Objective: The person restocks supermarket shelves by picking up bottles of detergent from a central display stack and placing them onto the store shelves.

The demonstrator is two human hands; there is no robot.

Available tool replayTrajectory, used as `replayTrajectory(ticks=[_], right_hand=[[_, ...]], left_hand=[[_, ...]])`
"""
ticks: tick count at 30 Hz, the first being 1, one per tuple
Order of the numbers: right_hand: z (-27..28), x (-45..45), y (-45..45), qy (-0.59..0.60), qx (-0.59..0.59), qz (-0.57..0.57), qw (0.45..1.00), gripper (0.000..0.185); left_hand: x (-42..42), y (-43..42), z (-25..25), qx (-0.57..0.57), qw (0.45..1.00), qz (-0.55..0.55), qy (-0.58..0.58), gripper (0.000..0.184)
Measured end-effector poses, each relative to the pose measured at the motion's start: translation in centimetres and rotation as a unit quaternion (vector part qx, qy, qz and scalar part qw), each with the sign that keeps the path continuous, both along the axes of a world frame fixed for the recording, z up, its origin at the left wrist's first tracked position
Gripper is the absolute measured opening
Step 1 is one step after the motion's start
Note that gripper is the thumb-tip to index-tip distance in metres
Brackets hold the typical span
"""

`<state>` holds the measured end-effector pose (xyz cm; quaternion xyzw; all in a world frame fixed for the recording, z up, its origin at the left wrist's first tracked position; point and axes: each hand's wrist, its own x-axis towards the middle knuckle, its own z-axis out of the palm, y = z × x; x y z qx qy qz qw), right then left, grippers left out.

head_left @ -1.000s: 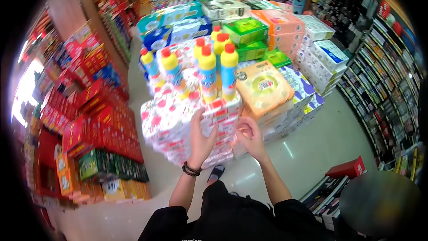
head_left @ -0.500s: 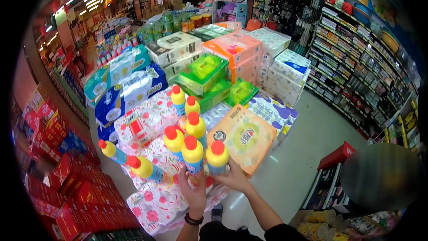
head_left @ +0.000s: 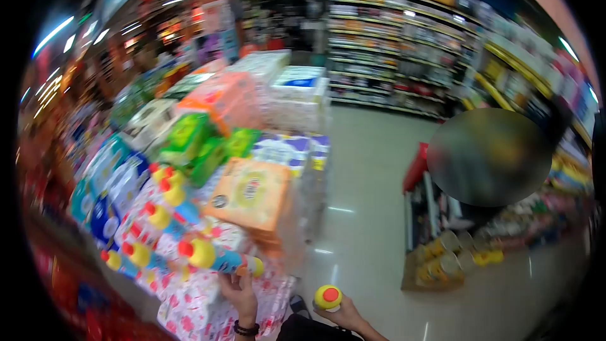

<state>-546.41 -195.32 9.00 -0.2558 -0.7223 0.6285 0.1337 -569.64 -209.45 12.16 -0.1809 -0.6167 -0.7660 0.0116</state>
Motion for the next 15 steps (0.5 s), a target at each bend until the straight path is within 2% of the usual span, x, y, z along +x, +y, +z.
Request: replayTrajectory(ticks=[2, 5, 6, 9, 10, 11, 15], right_hand=[[1.6, 4.7, -0.5, -0.01, 0.007, -0.062, 0.998, 0.065], [1.7, 10.9, -1.6, 0.009, 0.033, -0.144, 0.989, 0.064], [1.4, 12.8, -1.9, 0.019, 0.037, -0.17, 0.985, 0.064], [0.9, 18.2, -3.0, 0.038, 0.032, -0.261, 0.964, 0.065], [0.8, 19.9, -3.1, 0.042, 0.029, -0.29, 0.956, 0.065], [0.7, 21.7, -2.7, 0.048, 0.031, -0.318, 0.946, 0.065], [0.7, 28.5, -3.3, 0.047, 0.039, -0.447, 0.893, 0.07]], left_hand=[[3.2, 2.3, 0.0, 0.045, 0.996, -0.067, -0.025, 0.066], [7.6, 6.0, -0.5, 0.041, 0.976, -0.208, -0.055, 0.065], [9.0, 7.0, -2.0, 0.03, 0.968, -0.241, -0.058, 0.07], [14.7, 10.3, -2.1, 0.01, 0.912, -0.408, -0.038, 0.074], [17.5, 11.4, -1.3, 0.015, 0.907, -0.421, -0.01, 0.076], [18.5, 12.2, -4.2, -0.02, 0.892, -0.45, -0.031, 0.069], [27.8, 16.3, -4.3, -0.056, 0.775, -0.63, -0.001, 0.075]])
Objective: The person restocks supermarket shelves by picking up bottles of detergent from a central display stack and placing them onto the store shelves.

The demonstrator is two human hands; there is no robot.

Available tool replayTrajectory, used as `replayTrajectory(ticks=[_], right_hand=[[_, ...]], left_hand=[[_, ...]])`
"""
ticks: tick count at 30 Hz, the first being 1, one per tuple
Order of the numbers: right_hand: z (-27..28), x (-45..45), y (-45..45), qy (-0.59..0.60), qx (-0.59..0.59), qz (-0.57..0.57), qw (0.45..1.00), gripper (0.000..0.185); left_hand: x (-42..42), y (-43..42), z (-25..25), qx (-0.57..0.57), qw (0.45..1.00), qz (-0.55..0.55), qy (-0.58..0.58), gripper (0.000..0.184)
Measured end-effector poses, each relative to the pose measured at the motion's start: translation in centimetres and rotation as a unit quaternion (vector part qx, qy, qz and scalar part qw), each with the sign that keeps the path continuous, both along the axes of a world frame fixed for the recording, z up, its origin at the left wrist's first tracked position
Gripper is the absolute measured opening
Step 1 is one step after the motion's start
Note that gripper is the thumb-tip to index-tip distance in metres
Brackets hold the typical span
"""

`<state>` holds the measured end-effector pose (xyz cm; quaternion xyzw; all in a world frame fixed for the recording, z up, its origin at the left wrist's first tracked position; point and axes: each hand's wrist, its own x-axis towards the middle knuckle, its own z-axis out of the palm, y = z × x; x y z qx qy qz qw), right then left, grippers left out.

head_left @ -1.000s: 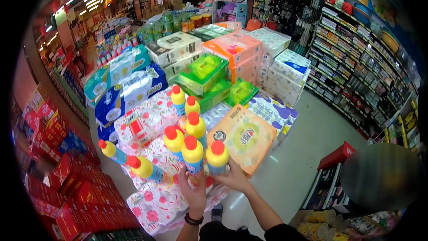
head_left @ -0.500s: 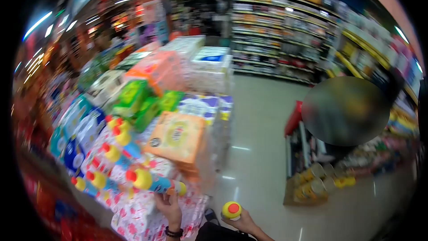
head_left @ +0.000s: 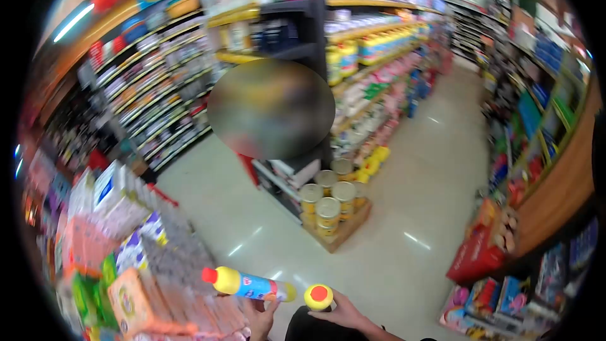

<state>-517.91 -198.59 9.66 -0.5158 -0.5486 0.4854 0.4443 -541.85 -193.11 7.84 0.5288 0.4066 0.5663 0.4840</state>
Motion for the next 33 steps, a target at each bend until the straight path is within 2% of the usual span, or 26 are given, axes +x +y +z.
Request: replayTrajectory(ticks=[2, 3, 7, 10, 11, 13, 14, 16, 17, 18, 19, 21, 22, 23, 26, 27, 30, 31, 33], right_hand=[[0.2, 3.6, -0.3, -0.009, -0.017, -0.067, 0.998, 0.071], [0.4, 5.7, 0.2, -0.019, -0.025, -0.126, 0.991, 0.072], [1.1, 14.3, 2.2, 0.084, -0.092, -0.233, 0.964, 0.071], [-1.3, 20.6, 5.0, 0.064, -0.057, -0.273, 0.958, 0.071], [-1.6, 23.1, 6.2, 0.032, -0.052, -0.28, 0.958, 0.071], [0.0, 28.2, 8.4, -0.022, -0.069, -0.29, 0.954, 0.073], [0.7, 31.1, 9.5, -0.036, -0.064, -0.293, 0.953, 0.073], [0.9, 35.2, 11.1, -0.047, -0.058, -0.302, 0.95, 0.073], [0.6, 37.5, 11.6, -0.089, -0.071, -0.313, 0.943, 0.077], [0.9, 38.9, 12.0, -0.076, -0.056, -0.349, 0.932, 0.079], [1.3, 40.6, 12.8, -0.064, -0.037, -0.385, 0.92, 0.081], [0.8, 44.3, 14.3, -0.054, -0.001, -0.448, 0.893, 0.084], [0.6, 46.1, 14.9, -0.028, -0.004, -0.456, 0.889, 0.082], [0.7, 47.8, 15.6, -0.002, -0.006, -0.463, 0.886, 0.079], [-0.4, 53.4, 18.3, 0.017, -0.011, -0.451, 0.892, 0.074], [-0.7, 55.5, 19.4, 0.013, -0.012, -0.439, 0.898, 0.072], [0.1, 63.4, 22.2, 0.078, 0.01, -0.458, 0.885, 0.068], [-1.4, 66.5, 23.0, 0.044, 0.023, -0.465, 0.884, 0.067], [-1.3, 72.5, 24.6, 0.043, 0.016, -0.49, 0.87, 0.065]], left_hand=[[4.6, 1.8, -0.8, -0.035, 0.995, -0.092, 0.002, 0.073], [8.2, 3.6, -1.2, -0.068, 0.987, -0.138, -0.04, 0.069], [18.5, 8.8, -2.8, -0.057, 0.955, -0.287, 0.045, 0.062], [26.3, 12.9, -2.9, -0.062, 0.924, -0.376, 0.046, 0.062], [28.8, 13.9, -1.5, -0.042, 0.92, -0.379, 0.092, 0.048], [33.3, 16.6, -5.6, 0.025, 0.915, -0.376, 0.145, 0.051], [36.2, 18.1, -5.3, 0.06, 0.911, -0.37, 0.174, 0.053], [40.9, 20.4, -5.1, -0.014, 0.903, -0.414, 0.113, 0.053], [43.3, 21.5, -1.9, -0.065, 0.892, -0.437, 0.096, 0.054], [45.4, 22.7, -0.1, -0.114, 0.878, -0.458, 0.083, 0.054], [47.5, 23.9, -0.8, -0.089, 0.881, -0.462, 0.045, 0.055], [51.7, 26.5, -1.8, -0.053, 0.887, -0.456, 0.043, 0.054], [53.8, 27.7, -2.3, -0.036, 0.89, -0.453, 0.041, 0.054], [56.3, 28.9, 0.8, -0.073, 0.867, -0.49, 0.054, 0.053], [63.8, 31.9, 0.9, -0.101, 0.801, -0.585, 0.075, 0.051], [66.6, 32.3, -0.7, -0.054, 0.817, -0.568, 0.081, 0.039], [74.7, 35.6, -2.2, -0.054, 0.817, -0.568, 0.086, 0.064], [77.2, 36.9, -3.0, -0.058, 0.816, -0.572, 0.064, 0.064], [82.6, 39.3, -1.0, -0.052, 0.821, -0.561, 0.09, 0.064]])
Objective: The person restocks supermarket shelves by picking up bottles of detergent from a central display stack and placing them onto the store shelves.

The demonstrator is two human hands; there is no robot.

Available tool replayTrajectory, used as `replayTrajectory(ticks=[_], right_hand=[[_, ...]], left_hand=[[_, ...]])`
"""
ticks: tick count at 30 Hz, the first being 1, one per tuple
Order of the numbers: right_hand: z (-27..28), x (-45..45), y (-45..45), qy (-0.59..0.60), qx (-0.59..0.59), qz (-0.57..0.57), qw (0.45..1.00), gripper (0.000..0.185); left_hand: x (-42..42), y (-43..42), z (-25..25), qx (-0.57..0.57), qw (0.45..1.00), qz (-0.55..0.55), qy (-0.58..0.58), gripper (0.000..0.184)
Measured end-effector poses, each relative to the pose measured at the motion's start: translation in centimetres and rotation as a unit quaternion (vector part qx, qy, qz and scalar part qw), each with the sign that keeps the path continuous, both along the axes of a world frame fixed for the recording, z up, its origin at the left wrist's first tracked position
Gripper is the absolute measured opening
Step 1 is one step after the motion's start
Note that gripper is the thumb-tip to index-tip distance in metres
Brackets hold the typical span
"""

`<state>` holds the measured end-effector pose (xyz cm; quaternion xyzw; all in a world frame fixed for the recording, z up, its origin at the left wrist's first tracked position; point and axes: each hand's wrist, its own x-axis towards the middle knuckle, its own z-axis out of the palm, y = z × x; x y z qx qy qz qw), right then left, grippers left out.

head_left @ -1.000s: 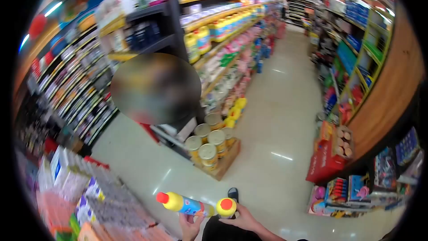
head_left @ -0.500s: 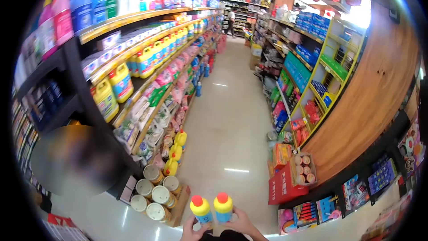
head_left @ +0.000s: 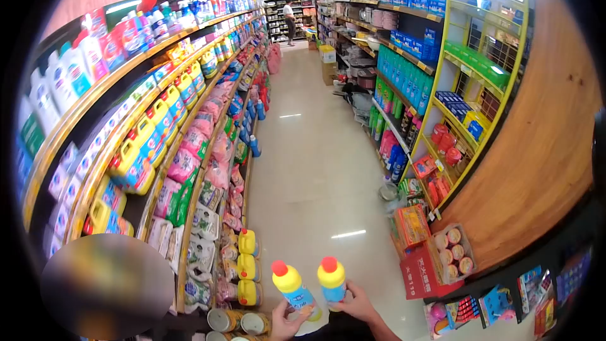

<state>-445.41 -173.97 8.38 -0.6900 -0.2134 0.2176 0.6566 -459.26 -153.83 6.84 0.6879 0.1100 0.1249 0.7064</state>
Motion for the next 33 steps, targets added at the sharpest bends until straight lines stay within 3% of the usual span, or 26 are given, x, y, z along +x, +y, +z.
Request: replayTrajectory(ticks=[7, 9, 12, 19, 20, 22, 24, 25, 27, 33], right_hand=[[1.8, 20.4, 7.4, -0.012, 0.011, 0.041, 0.999, 0.059], [2.6, 24.2, 11.3, -0.023, 0.01, 0.063, 0.998, 0.058], [3.2, 30.1, 16.8, -0.014, 0.021, 0.078, 0.997, 0.056], [-1.2, 47.8, 28.7, 0.094, 0.082, 0.019, 0.992, 0.056], [-1.7, 49.7, 30.9, 0.084, 0.029, 0.038, 0.995, 0.058], [-2.8, 53.4, 36.6, 0.053, -0.075, 0.082, 0.992, 0.062], [-0.1, 56.4, 42.7, 0.13, 0.059, 0.096, 0.985, 0.064], [0.1, 58.4, 44.9, 0.155, 0.093, 0.101, 0.978, 0.064], [-0.2, 62.2, 48.8, 0.162, 0.089, 0.105, 0.977, 0.063], [3.0, 73.4, 58.3, 0.16, 0.143, 0.097, 0.972, 0.063]], left_hand=[[19.2, 8.1, 3.8, 0.085, 0.994, 0.072, -0.022, 0.048], [23.7, 9.8, 3.7, 0.129, 0.991, 0.034, -0.019, 0.05], [29.0, 14.1, 2.6, 0.115, 0.988, 0.086, -0.05, 0.051], [43.3, 29.1, 2.1, 0.063, 0.988, 0.134, -0.049, 0.048], [45.8, 31.1, 2.4, 0.101, 0.989, 0.107, -0.022, 0.046], [51.6, 34.0, 1.9, 0.02, 0.996, 0.084, -0.034, 0.046], [56.2, 37.9, 2.2, -0.03, 0.997, 0.065, -0.036, 0.045], [58.3, 40.5, 2.7, 0.012, 0.996, 0.073, -0.04, 0.046], [61.4, 44.9, 3.8, 0.094, 0.992, 0.081, -0.028, 0.046], [69.4, 55.6, 7.7, 0.12, 0.983, 0.127, -0.052, 0.046]])
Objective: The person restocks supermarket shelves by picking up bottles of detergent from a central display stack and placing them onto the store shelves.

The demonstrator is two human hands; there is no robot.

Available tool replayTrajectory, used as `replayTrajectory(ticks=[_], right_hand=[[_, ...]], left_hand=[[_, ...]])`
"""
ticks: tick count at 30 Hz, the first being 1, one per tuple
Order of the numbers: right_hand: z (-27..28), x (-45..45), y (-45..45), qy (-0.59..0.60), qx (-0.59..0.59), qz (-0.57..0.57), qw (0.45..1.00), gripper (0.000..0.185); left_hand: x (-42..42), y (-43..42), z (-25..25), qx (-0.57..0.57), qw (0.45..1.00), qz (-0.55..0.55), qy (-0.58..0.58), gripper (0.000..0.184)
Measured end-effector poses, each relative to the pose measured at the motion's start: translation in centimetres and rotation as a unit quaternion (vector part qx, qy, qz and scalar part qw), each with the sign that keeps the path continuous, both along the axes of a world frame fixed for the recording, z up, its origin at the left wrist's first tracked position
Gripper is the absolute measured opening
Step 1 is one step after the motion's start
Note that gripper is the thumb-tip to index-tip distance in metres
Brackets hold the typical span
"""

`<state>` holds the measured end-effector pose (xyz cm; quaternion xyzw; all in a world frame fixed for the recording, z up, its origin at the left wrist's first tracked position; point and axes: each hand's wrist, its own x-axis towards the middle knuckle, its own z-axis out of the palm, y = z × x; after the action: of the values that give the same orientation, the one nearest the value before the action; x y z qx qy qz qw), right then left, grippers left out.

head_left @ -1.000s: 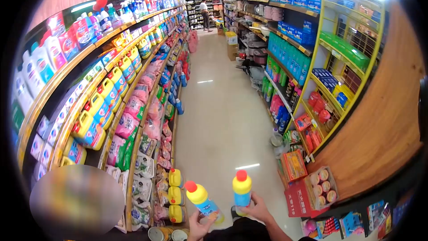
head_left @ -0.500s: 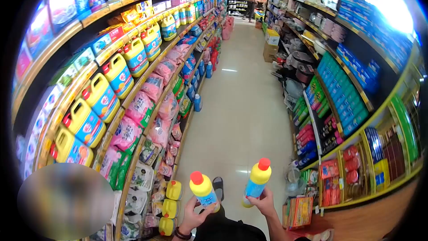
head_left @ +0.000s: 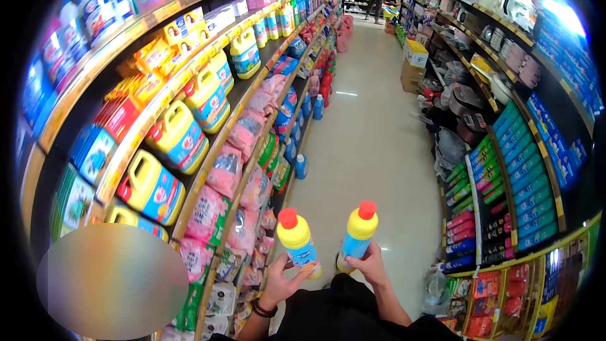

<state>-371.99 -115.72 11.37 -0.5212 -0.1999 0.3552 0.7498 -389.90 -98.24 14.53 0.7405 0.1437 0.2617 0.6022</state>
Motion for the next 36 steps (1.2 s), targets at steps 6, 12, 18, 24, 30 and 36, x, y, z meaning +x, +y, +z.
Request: replayTrajectory(ticks=[6, 12, 18, 24, 30, 36], right_hand=[[-3.9, 10.6, 9.7, -0.033, -0.012, 0.031, 0.999, 0.066], [-4.3, 23.4, 21.1, 0.026, 0.008, 0.018, 0.999, 0.071], [-3.6, 34.8, 28.6, -0.029, -0.017, 0.031, 0.999, 0.065], [-2.9, 41.9, 34.0, -0.008, -0.037, -0.003, 0.999, 0.072], [-5.7, 52.8, 40.4, -0.021, -0.054, 0.048, 0.997, 0.071], [-2.2, 67.7, 50.5, -0.042, -0.124, 0.129, 0.983, 0.068]], left_hand=[[11.8, 8.3, -3.6, 0.062, 0.996, -0.031, 0.049, 0.052], [24.6, 19.0, -4.2, 0.095, 0.992, -0.011, 0.081, 0.07], [35.3, 27.7, -3.8, 0.024, 0.997, -0.049, 0.05, 0.076], [45.4, 31.9, -4.6, -0.095, 0.992, -0.065, 0.055, 0.081], [56.1, 38.8, -8.3, -0.129, 0.989, -0.074, 0.027, 0.076], [69.9, 47.6, -7.7, -0.169, 0.985, -0.032, 0.004, 0.058]])
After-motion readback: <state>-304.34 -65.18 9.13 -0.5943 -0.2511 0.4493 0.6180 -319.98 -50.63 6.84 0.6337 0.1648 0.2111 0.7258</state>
